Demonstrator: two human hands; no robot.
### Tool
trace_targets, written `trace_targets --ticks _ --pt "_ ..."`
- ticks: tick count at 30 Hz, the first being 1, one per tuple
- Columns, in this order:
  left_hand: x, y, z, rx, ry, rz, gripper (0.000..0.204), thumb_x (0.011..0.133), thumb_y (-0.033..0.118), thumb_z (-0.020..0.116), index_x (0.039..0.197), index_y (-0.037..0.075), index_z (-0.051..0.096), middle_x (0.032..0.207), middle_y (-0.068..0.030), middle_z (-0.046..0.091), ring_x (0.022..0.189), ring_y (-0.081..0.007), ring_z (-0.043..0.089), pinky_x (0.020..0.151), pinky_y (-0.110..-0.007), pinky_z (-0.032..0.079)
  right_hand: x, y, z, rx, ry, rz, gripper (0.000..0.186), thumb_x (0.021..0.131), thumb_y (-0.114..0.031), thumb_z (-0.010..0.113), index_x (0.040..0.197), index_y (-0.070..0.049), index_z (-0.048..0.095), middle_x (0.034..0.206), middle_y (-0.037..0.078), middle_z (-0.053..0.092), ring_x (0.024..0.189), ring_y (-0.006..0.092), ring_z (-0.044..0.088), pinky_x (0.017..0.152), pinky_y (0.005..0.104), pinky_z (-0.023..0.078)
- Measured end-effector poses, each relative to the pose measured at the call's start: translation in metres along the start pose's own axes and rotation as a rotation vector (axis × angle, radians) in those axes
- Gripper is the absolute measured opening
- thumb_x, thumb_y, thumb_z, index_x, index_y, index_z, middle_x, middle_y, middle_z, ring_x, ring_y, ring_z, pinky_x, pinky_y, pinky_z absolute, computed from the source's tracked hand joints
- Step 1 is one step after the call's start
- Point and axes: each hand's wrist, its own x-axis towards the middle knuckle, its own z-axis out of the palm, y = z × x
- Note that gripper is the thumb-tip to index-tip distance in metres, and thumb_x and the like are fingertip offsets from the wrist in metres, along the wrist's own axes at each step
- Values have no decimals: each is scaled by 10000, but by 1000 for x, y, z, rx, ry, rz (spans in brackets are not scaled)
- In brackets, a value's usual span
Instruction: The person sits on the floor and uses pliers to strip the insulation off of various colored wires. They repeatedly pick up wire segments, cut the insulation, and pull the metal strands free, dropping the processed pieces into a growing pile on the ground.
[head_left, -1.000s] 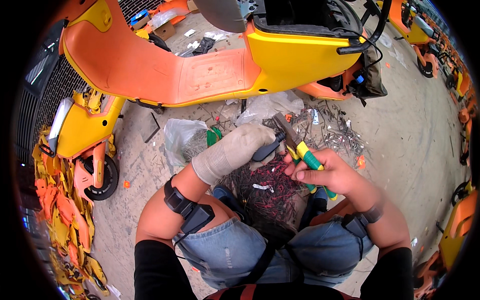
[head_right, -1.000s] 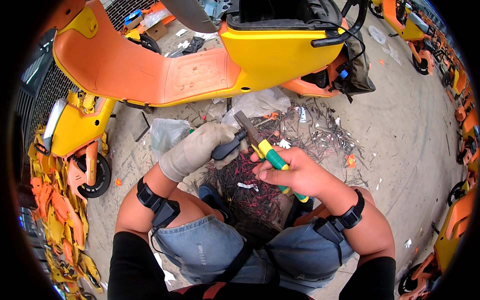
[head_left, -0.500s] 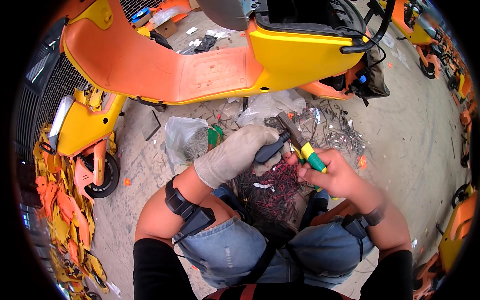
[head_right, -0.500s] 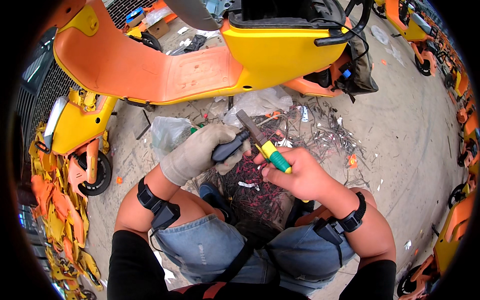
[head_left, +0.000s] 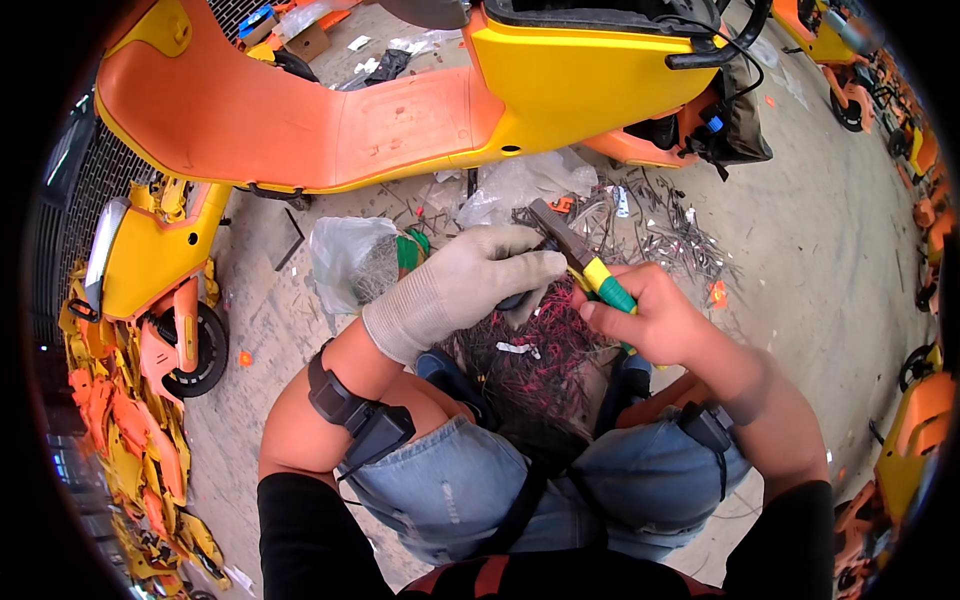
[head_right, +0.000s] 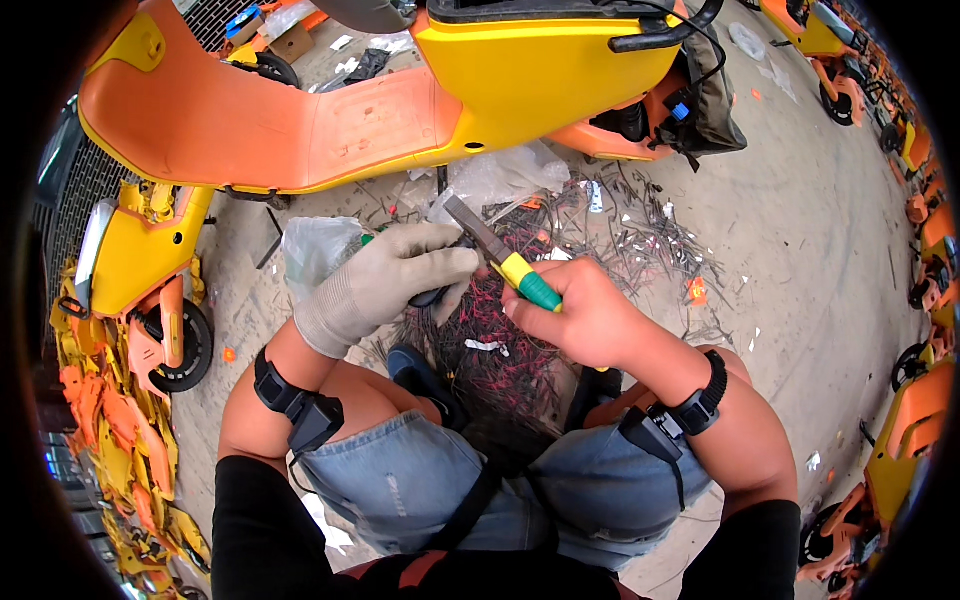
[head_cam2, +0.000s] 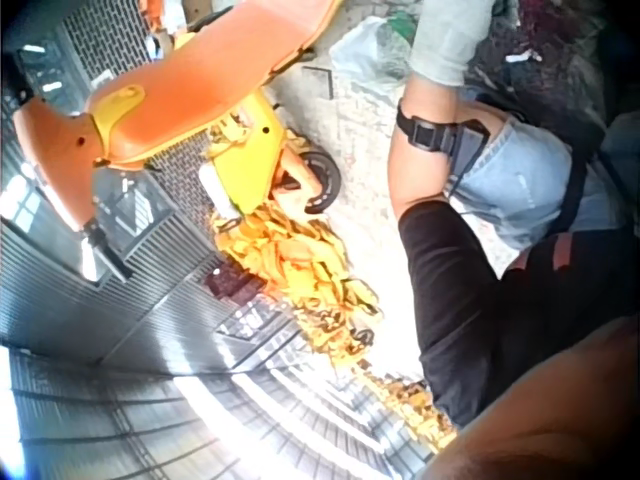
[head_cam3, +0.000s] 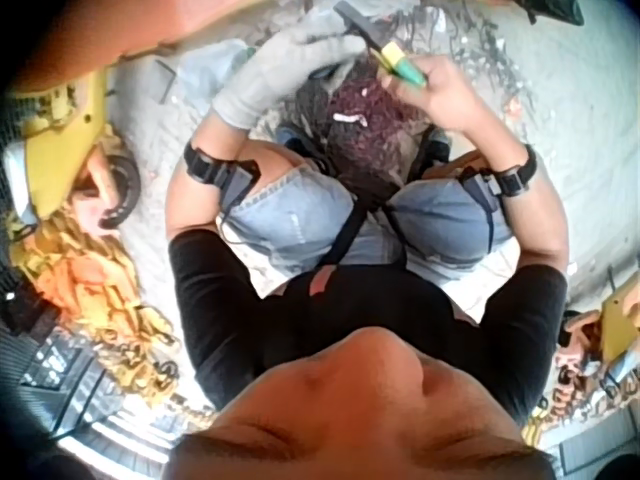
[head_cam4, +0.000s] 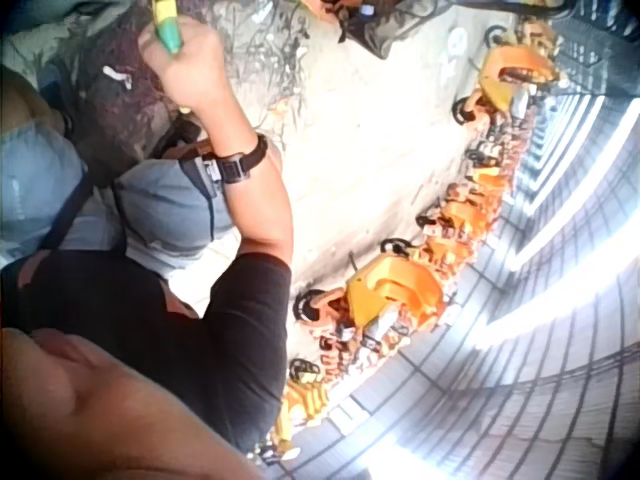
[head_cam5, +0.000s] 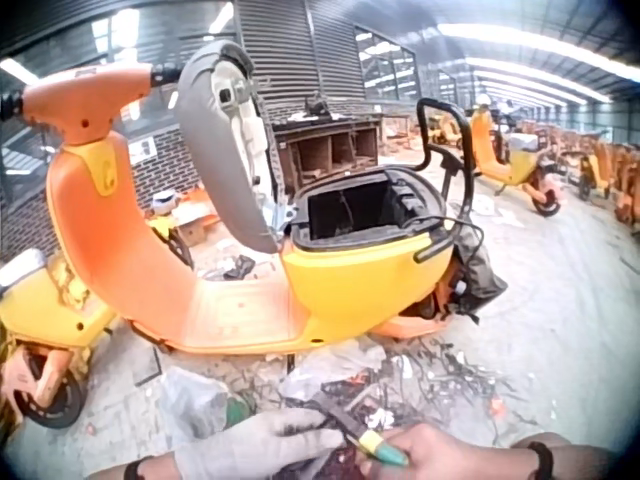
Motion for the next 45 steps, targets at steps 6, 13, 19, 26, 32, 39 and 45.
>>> trace_targets --ticks 6,13,19,26,32,39,45 --pt "4 -13 16 313 296 144 407 966 403 622 919 0 654 678 -25 595 683 -83 559 645 -266 464 6 8 4 -129 -58 57 171 887 -85 672 1013 31 680 894 62 653 801 100 602 726 270 489" --pt "13 -20 5 109 319 -29 426 960 423 621 977 6 709 615 -68 576 596 -114 572 560 -326 459 11 -5 9 -34 -9 82 241 861 -141 723 1043 13 687 797 64 654 753 125 623 723 293 501" --pt "9 0 6 32 390 8 418 966 363 603 712 32 592 601 -9 542 553 -94 511 525 -267 414 11 2 7 77 -46 59 473 870 -76 715 1300 -28 522 1020 26 639 908 86 589 796 278 507" --pt "13 -8 -2 -122 403 -51 411 988 370 576 747 37 590 606 -13 549 533 -96 517 518 -254 419 11 1 8 -98 2 70 687 857 -179 744 1399 -26 350 1238 138 586 1020 203 623 928 342 485" --pt "12 -7 1 26 326 -30 410 996 363 567 768 23 597 604 -11 550 540 -93 513 524 -257 422 14 8 2 -49 -172 275 304 886 -142 690 1140 -17 579 953 54 660 803 111 622 780 277 511" --pt "4 0 -5 189 163 141 317 954 339 647 907 27 610 689 -4 575 591 -73 527 575 -233 454 7 17 6 48 -54 274 352 874 -257 695 1091 0 590 857 107 655 807 213 636 761 361 499" --pt "7 -28 -3 339 148 108 229 897 255 658 927 36 601 726 -17 573 626 -90 539 601 -256 479 3 4 3 -92 -75 291 316 884 -237 688 1069 1 596 857 104 625 781 204 609 722 348 484"
